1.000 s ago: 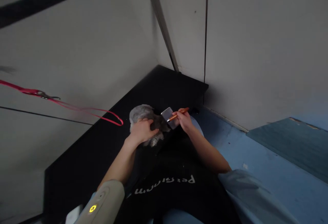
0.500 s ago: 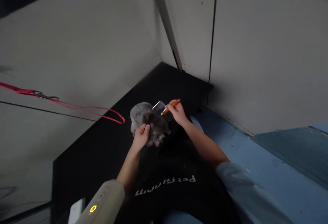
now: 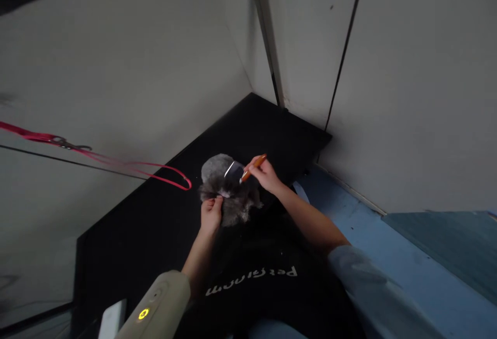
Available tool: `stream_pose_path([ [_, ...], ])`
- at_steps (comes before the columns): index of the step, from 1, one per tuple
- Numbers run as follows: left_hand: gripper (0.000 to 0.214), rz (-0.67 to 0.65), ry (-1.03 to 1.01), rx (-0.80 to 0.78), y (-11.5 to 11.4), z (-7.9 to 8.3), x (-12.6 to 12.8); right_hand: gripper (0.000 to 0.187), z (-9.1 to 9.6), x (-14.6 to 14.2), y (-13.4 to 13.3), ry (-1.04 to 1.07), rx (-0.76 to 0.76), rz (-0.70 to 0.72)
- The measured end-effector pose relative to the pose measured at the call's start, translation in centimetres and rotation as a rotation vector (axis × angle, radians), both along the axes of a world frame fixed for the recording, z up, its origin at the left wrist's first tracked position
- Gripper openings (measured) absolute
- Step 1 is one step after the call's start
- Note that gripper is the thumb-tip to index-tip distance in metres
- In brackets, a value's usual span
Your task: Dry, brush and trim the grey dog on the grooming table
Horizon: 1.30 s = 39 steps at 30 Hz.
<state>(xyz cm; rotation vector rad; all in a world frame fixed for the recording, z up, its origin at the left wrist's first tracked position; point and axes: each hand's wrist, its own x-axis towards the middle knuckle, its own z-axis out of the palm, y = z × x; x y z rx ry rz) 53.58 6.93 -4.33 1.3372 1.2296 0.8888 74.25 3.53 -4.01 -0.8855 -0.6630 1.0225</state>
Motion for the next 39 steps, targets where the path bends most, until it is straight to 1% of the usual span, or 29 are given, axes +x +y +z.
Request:
stream_pose_path([
  [1, 0.035, 0.02, 0.0, 0.019, -0.1, -0.2, 0.0, 0.034, -0.3, 0.0, 0.5, 0.01, -0.012, 0.09],
  [2, 0.034, 0.052, 0.002, 0.047, -0.3, -0.4, 0.0, 0.035, -0.5, 0.0, 1.0, 0.026, -0.028, 0.141],
  [3, 0.034, 0.099, 0.002, 0.078, -0.5, -0.6, 0.1, 0.037, -0.7, 0.0, 1.6, 0.049, -0.042, 0.127],
  [5, 0.034, 0.198, -0.001, 0.116, -0.8, -1.1, 0.3, 0.038, -0.9, 0.1, 2.8, 0.096, -0.051, 0.028],
  [6, 0.035, 0.231, 0.003, 0.113, -1.0, -1.3, 0.4, 0.037, -1.0, 0.1, 3.3, 0.103, -0.053, 0.043],
  [8, 0.037, 0.281, 0.019, 0.096, -1.2, -1.9, 0.5, 0.035, -1.0, 0.0, 4.2, 0.079, -0.078, 0.197],
  [9, 0.037, 0.301, 0.023, 0.094, -1.3, -2.2, 0.5, 0.033, -1.0, -0.2, 4.5, 0.067, -0.104, 0.242],
  [12, 0.04, 0.334, 0.06, 0.106, -1.4, -2.9, 0.5, 0.031, -1.1, -0.7, 5.4, 0.093, -0.169, 0.165],
  [13, 0.041, 0.331, 0.086, 0.114, -1.4, -3.0, 0.5, 0.03, -1.2, -0.9, 5.6, 0.1, -0.185, 0.171],
  [16, 0.042, 0.305, 0.175, 0.173, -1.2, -3.4, 0.8, 0.026, -1.5, -1.1, 6.4, 0.052, -0.249, 0.25],
  [19, 0.038, 0.307, 0.195, 0.272, -0.8, -3.7, 0.9, 0.021, -1.4, -0.9, 7.5, -0.002, -0.288, 0.179],
  [20, 0.037, 0.279, 0.207, 0.298, -0.7, -3.7, 0.9, 0.02, -1.3, -0.7, 7.9, -0.035, -0.302, 0.186],
  [21, 0.036, 0.222, 0.231, 0.327, -0.5, -3.7, 0.8, 0.019, -1.0, -0.5, 8.2, -0.079, -0.323, 0.195],
  [22, 0.035, 0.141, 0.262, 0.366, -0.4, -3.6, 0.7, 0.019, -0.7, -0.2, 8.4, -0.123, -0.346, 0.19],
  [23, 0.035, 0.045, 0.298, 0.419, -0.2, -3.4, 0.5, 0.019, -0.4, 0.0, 8.6, -0.164, -0.366, 0.154],
  [25, 0.029, -0.163, 0.352, 0.589, 0.0, -2.8, 0.1, 0.019, 0.4, 0.5, 8.6, -0.212, -0.376, 0.046],
  [26, 0.024, -0.262, 0.368, 0.7, 0.0, -2.5, 0.0, 0.018, 0.8, 0.7, 8.3, -0.226, -0.365, 0.041],
  [27, 0.02, -0.353, 0.383, 0.812, 0.0, -2.0, -0.1, 0.016, 1.2, 0.8, 7.9, -0.252, -0.353, 0.081],
  [28, 0.022, -0.431, 0.4, 0.917, 0.1, -1.7, -0.2, 0.015, 1.5, 1.0, 7.4, -0.289, -0.344, 0.136],
  [29, 0.029, -0.49, 0.417, 1.008, 0.1, -1.3, -0.3, 0.014, 1.8, 1.1, 6.9, -0.34, -0.343, 0.174],
  [30, 0.036, -0.529, 0.433, 1.078, 0.1, -1.1, -0.3, 0.013, 2.1, 1.2, 6.3, -0.403, -0.355, 0.162],
  [31, 0.043, -0.552, 0.449, 1.123, 0.1, -0.9, -0.3, 0.014, 2.4, 1.3, 5.6, -0.475, -0.373, 0.091],
  [32, 0.046, -0.565, 0.461, 1.15, 0.1, -0.9, -0.4, 0.015, 2.6, 1.3, 5.1, -0.542, -0.385, -0.011],
  [33, 0.047, -0.573, 0.47, 1.163, 0.1, -0.9, -0.4, 0.016, 2.8, 1.4, 4.5, -0.592, -0.382, -0.076],
  [34, 0.046, -0.577, 0.477, 1.165, 0.1, -1.0, -0.4, 0.016, 3.0, 1.4, 4.0, -0.625, -0.365, -0.078],
  [36, 0.042, -0.578, 0.483, 1.154, 0.1, -1.3, -0.4, 0.016, 3.5, 1.4, 3.1, -0.661, -0.324, 0.042],
  [37, 0.04, -0.576, 0.476, 1.15, 0.1, -1.4, -0.3, 0.015, 3.7, 1.4, 2.7, -0.682, -0.329, 0.069],
  [38, 0.038, -0.573, 0.462, 1.145, 0.0, -1.5, -0.3, 0.014, 4.0, 1.4, 2.4, -0.713, -0.356, 0.031],
  [39, 0.036, -0.568, 0.443, 1.134, 0.0, -1.6, -0.2, 0.014, 4.2, 1.4, 2.1, -0.746, -0.392, -0.056],
])
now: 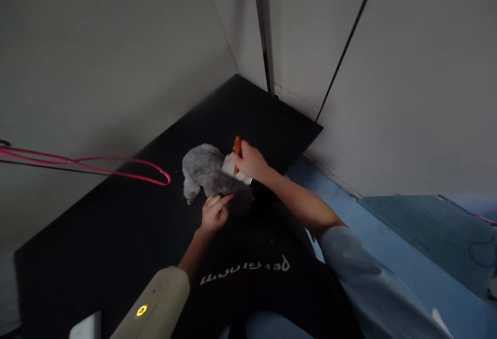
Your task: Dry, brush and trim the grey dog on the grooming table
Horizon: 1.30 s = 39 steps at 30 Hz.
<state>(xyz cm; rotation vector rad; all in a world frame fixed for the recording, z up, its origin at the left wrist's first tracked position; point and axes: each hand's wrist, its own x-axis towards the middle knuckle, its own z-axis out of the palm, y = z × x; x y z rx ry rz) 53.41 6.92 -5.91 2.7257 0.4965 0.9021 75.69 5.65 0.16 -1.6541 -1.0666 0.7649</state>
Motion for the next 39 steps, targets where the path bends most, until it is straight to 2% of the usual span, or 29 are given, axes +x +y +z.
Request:
stream_pose_path([
  [1, 0.034, 0.003, -0.017, -0.024, -0.1, 0.0, 0.1, 0.014, 0.1, 0.0, -0.2, -0.038, 0.01, -0.083],
  [2, 0.03, 0.013, -0.03, -0.054, -0.1, 0.0, 0.2, 0.015, 0.1, 0.1, -0.4, -0.043, 0.024, -0.105],
  [5, 0.016, 0.076, -0.067, -0.139, -0.1, 0.1, 0.4, 0.016, -0.5, 0.3, -0.5, 0.107, 0.022, 0.057],
  [6, 0.013, 0.094, -0.081, -0.155, -0.1, 0.1, 0.4, 0.016, -0.9, 0.5, -0.4, 0.15, 0.008, 0.043],
  [7, 0.012, 0.11, -0.09, -0.169, 0.0, 0.0, 0.4, 0.015, -1.3, 0.7, -0.3, 0.164, 0.003, -0.038],
  [9, 0.015, 0.144, -0.087, -0.201, 0.1, -0.2, 0.3, 0.018, -1.9, 0.9, -0.3, 0.137, 0.053, -0.256],
  [10, 0.016, 0.168, -0.081, -0.22, 0.2, -0.3, 0.2, 0.02, -2.1, 1.0, -0.3, 0.131, 0.091, -0.28],
  [13, 0.017, 0.273, -0.076, -0.295, 0.2, -0.7, 0.2, 0.021, -2.3, 0.8, -0.7, 0.208, 0.095, -0.079],
  [14, 0.019, 0.311, -0.082, -0.329, 0.1, -0.8, 0.3, 0.02, -2.2, 0.7, -0.9, 0.22, 0.064, -0.069],
  [17, 0.032, 0.375, -0.102, -0.412, -0.1, -1.1, 0.5, 0.021, -1.9, 0.5, -1.5, 0.15, 0.044, -0.249],
  [18, 0.036, 0.369, -0.112, -0.414, -0.2, -1.3, 0.6, 0.022, -1.8, 0.4, -1.6, 0.136, 0.063, -0.232],
  [21, 0.042, 0.323, -0.111, -0.374, -0.7, -1.7, 0.3, 0.019, -1.8, 0.4, -1.3, 0.192, 0.063, -0.002],
  [24, 0.044, 0.254, -0.028, -0.332, -1.7, -1.9, -0.2, 0.018, -1.8, 0.5, 0.2, 0.154, 0.053, -0.086],
  [25, 0.043, 0.206, 0.015, -0.314, -2.1, -1.9, -0.3, 0.019, -1.7, 0.4, 0.9, 0.136, 0.06, -0.058],
  [28, 0.038, 0.05, 0.152, -0.245, -3.5, -1.5, -0.3, 0.016, -1.1, -0.3, 3.5, 0.08, 0.004, 0.288],
  [29, 0.038, 0.022, 0.192, -0.226, -3.8, -1.3, -0.2, 0.014, -0.8, -0.7, 4.5, 0.028, -0.037, 0.329],
  [32, 0.039, 0.017, 0.281, -0.202, -4.5, -0.8, -0.2, 0.011, 0.0, -1.9, 6.8, -0.152, -0.063, 0.287],
  [34, 0.039, 0.022, 0.311, -0.207, -4.7, -0.7, -0.5, 0.011, 0.3, -2.8, 7.8, -0.18, -0.053, 0.5],
  [36, 0.037, 0.015, 0.32, -0.22, -4.7, -0.7, -1.1, 0.009, 0.4, -3.6, 8.2, -0.221, -0.116, 0.69],
  [37, 0.037, 0.01, 0.319, -0.227, -4.7, -0.7, -1.4, 0.007, 0.4, -4.0, 8.2, -0.267, -0.146, 0.683],
  [39, 0.035, 0.006, 0.31, -0.236, -4.6, -0.7, -2.0, 0.006, 0.3, -4.6, 8.3, -0.348, -0.145, 0.584],
])
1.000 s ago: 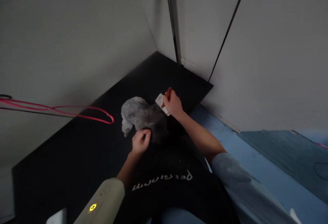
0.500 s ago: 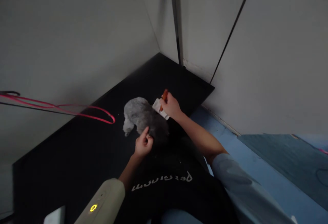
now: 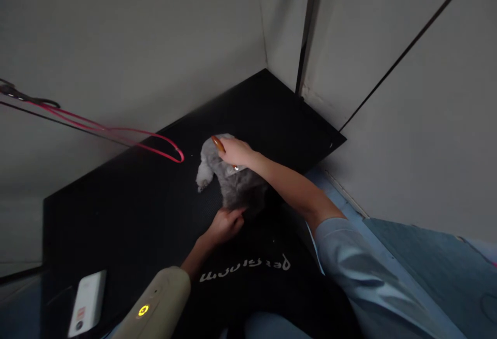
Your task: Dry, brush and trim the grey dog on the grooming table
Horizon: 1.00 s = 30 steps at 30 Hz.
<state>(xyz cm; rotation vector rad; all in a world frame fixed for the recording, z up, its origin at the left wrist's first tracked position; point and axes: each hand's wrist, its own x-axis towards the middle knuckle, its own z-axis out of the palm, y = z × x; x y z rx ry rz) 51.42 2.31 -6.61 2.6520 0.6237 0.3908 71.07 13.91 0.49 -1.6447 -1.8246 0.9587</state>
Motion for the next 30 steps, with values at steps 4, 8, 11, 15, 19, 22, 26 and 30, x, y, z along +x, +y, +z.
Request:
stream_pose_path([
  [4, 0.034, -0.011, -0.015, -0.028, 0.2, 0.3, -1.0, 0.01, -0.6, -0.5, 0.0, 0.109, -0.018, 0.159],
  [8, 0.03, 0.068, 0.032, -0.119, 1.0, 1.3, -2.3, 0.009, -2.3, 0.2, 0.2, 0.172, 0.053, -0.138],
  [11, 0.036, 0.13, 0.079, -0.244, 2.0, 2.4, -3.5, 0.012, -4.5, 1.0, 0.4, 0.447, 0.009, -0.13],
  [15, 0.063, 0.094, 0.168, -0.353, 4.3, 4.6, -4.3, 0.016, -7.8, 2.5, 0.5, 0.719, -0.04, -0.472],
  [19, 0.044, 0.141, 0.212, -0.113, 6.7, 6.7, -1.5, 0.027, -10.2, 2.8, -0.7, 0.871, -0.033, -0.628],
  [22, 0.033, 0.183, 0.156, 0.064, 6.9, 6.9, 3.1, 0.031, -11.3, 2.5, -1.8, 0.921, -0.023, -0.72],
  [26, 0.042, 0.153, 0.246, 0.088, 5.1, 5.6, 7.1, 0.03, -11.7, 3.4, -2.9, 0.909, 0.044, -0.825],
  [30, 0.022, 0.09, 0.238, 0.092, 3.6, 4.7, 4.9, 0.031, -11.1, 3.5, -4.5, 0.893, 0.075, -0.822],
])
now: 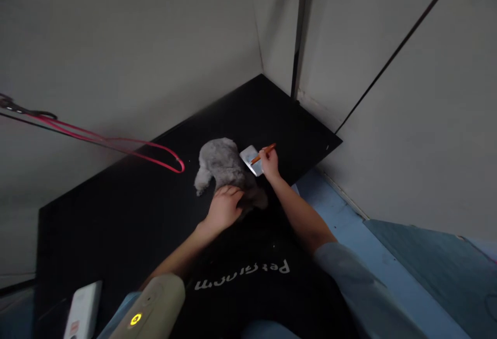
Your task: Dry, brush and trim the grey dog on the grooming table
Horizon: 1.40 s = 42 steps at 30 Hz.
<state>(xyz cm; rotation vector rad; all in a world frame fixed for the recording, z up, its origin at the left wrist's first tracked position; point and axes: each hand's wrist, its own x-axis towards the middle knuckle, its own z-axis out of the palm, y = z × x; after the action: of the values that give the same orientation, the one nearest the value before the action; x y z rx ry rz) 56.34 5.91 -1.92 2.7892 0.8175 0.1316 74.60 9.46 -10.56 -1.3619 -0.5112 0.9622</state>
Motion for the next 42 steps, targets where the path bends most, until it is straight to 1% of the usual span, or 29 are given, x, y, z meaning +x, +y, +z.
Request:
stream_pose_path([
  [3, 0.031, -0.014, -0.136, 0.035, -1.0, -0.6, -3.7, 0.033, 0.5, -1.0, -1.2, -0.003, 0.021, 0.091],
  [5, 0.035, 0.026, -0.224, 0.047, -2.0, -1.2, -6.1, 0.033, 0.7, -1.6, -1.8, -0.016, 0.019, 0.051],
  [6, 0.035, 0.065, -0.26, 0.047, -2.5, -1.6, -7.2, 0.033, 0.8, -1.9, -2.0, -0.018, 0.017, 0.018],
  [7, 0.035, 0.114, -0.295, 0.045, -3.0, -2.0, -8.2, 0.033, 0.9, -2.2, -2.3, -0.007, 0.021, 0.026],
  [8, 0.035, 0.167, -0.33, 0.042, -3.6, -2.5, -9.0, 0.033, 0.9, -2.5, -2.6, 0.015, 0.035, 0.09],
  [10, 0.037, 0.271, -0.405, 0.03, -4.6, -3.4, -10.3, 0.035, 1.0, -3.3, -3.1, 0.087, 0.076, 0.289],
  [11, 0.039, 0.321, -0.437, 0.015, -5.1, -3.8, -10.8, 0.036, 1.1, -3.7, -3.3, 0.121, 0.094, 0.341],
  [12, 0.042, 0.365, -0.463, -0.009, -5.5, -4.2, -11.2, 0.036, 1.2, -4.2, -3.5, 0.141, 0.107, 0.329],
  [14, 0.049, 0.44, -0.498, -0.073, -6.1, -4.7, -11.9, 0.036, 1.3, -5.0, -4.0, 0.129, 0.125, 0.16],
  [15, 0.052, 0.469, -0.513, -0.11, -6.2, -4.8, -12.1, 0.035, 1.4, -5.3, -4.2, 0.117, 0.146, 0.116],
  [16, 0.055, 0.493, -0.527, -0.15, -6.3, -4.8, -12.3, 0.035, 1.4, -5.7, -4.6, 0.106, 0.175, 0.144],
  [18, 0.06, 0.537, -0.548, -0.224, -6.3, -4.8, -12.7, 0.034, 1.6, -6.2, -5.3, 0.094, 0.23, 0.297],
  [19, 0.062, 0.555, -0.556, -0.257, -6.2, -4.8, -13.0, 0.033, 1.7, -6.3, -5.7, 0.09, 0.24, 0.329],
  [20, 0.065, 0.567, -0.566, -0.287, -6.1, -4.9, -13.2, 0.031, 1.8, -6.4, -6.1, 0.076, 0.241, 0.293],
  [23, 0.071, 0.579, -0.635, -0.355, -5.6, -5.3, -13.9, 0.024, 2.2, -6.6, -7.4, -0.001, 0.276, 0.001],
  [24, 0.072, 0.591, -0.663, -0.373, -5.4, -5.6, -14.1, 0.022, 2.2, -6.7, -7.8, -0.019, 0.31, -0.001],
  [25, 0.072, 0.612, -0.684, -0.388, -5.2, -5.8, -14.4, 0.022, 2.3, -6.9, -8.1, -0.028, 0.34, 0.073],
  [27, 0.07, 0.667, -0.692, -0.409, -4.8, -6.2, -14.7, 0.022, 2.2, -7.2, -8.6, -0.012, 0.343, 0.282],
  [28, 0.068, 0.69, -0.685, -0.42, -4.7, -6.3, -14.9, 0.023, 2.1, -7.2, -8.7, -0.007, 0.319, 0.311],
  [29, 0.066, 0.707, -0.675, -0.431, -4.5, -6.3, -15.0, 0.023, 2.1, -7.2, -8.7, -0.016, 0.293, 0.257],
  [31, 0.06, 0.727, -0.665, -0.454, -4.3, -6.1, -15.1, 0.023, 2.1, -7.1, -8.6, -0.063, 0.286, 0.02],
  [32, 0.056, 0.734, -0.663, -0.464, -4.2, -6.0, -15.1, 0.023, 2.1, -7.1, -8.6, -0.081, 0.308, -0.042],
  [33, 0.051, 0.739, -0.662, -0.471, -4.1, -5.8, -15.1, 0.023, 2.2, -7.1, -8.6, -0.088, 0.333, -0.011],
  [35, 0.043, 0.75, -0.661, -0.477, -4.0, -5.5, -15.0, 0.024, 2.2, -7.3, -8.6, -0.053, 0.339, 0.203],
  [36, 0.041, 0.756, -0.662, -0.476, -4.0, -5.4, -14.9, 0.025, 2.2, -7.4, -8.6, -0.029, 0.312, 0.27],
  [37, 0.04, 0.763, -0.666, -0.469, -3.9, -5.4, -14.9, 0.026, 2.1, -7.4, -8.6, -0.02, 0.275, 0.256],
  [40, 0.04, 0.763, -0.675, -0.45, -3.8, -5.7, -15.0, 0.023, 1.6, -7.2, -8.6, -0.109, 0.243, -0.071],
  [41, 0.041, 0.754, -0.668, -0.446, -3.8, -5.8, -15.1, 0.022, 1.4, -7.2, -8.7, -0.147, 0.27, -0.082],
  [42, 0.042, 0.739, -0.655, -0.439, -3.7, -5.8, -15.1, 0.021, 1.2, -7.1, -8.7, -0.168, 0.298, 0.001],
])
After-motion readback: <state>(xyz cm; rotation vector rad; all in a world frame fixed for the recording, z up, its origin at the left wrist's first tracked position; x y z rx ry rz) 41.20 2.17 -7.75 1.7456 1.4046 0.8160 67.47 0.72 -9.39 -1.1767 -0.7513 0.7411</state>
